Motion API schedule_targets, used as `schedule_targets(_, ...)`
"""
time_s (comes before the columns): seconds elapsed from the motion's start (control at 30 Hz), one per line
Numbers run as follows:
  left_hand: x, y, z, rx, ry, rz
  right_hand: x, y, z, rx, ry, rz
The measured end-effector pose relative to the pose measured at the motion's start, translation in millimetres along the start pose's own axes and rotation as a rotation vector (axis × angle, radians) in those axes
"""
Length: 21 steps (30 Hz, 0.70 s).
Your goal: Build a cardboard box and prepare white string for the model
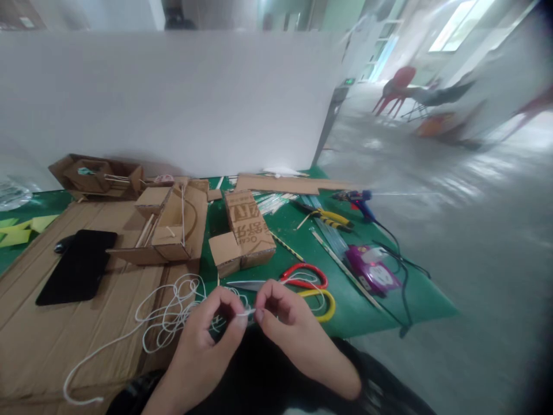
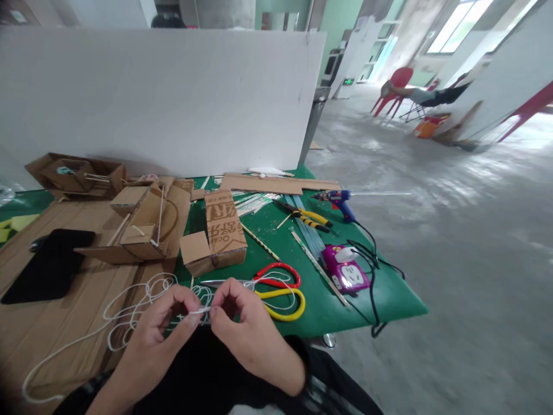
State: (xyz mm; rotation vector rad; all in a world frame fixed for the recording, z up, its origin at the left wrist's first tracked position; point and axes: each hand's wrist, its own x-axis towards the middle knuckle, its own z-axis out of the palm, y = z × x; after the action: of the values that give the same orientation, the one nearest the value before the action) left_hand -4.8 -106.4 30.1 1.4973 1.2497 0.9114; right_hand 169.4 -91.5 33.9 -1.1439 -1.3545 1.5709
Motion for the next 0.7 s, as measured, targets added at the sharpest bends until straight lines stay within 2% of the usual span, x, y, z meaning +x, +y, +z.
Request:
schedule_targets(0.33,-1.6,-4.9,3.0,-0.252,0.017,-0.034,1.8,0.2,-0.3,0.03,0.007,0.014)
schedule_targets(0.7,-0.3,-1.0,5.1,-0.208,0.001,-0.077,0.6,5.2,-0.3,0.115,-0.084,-0.068)
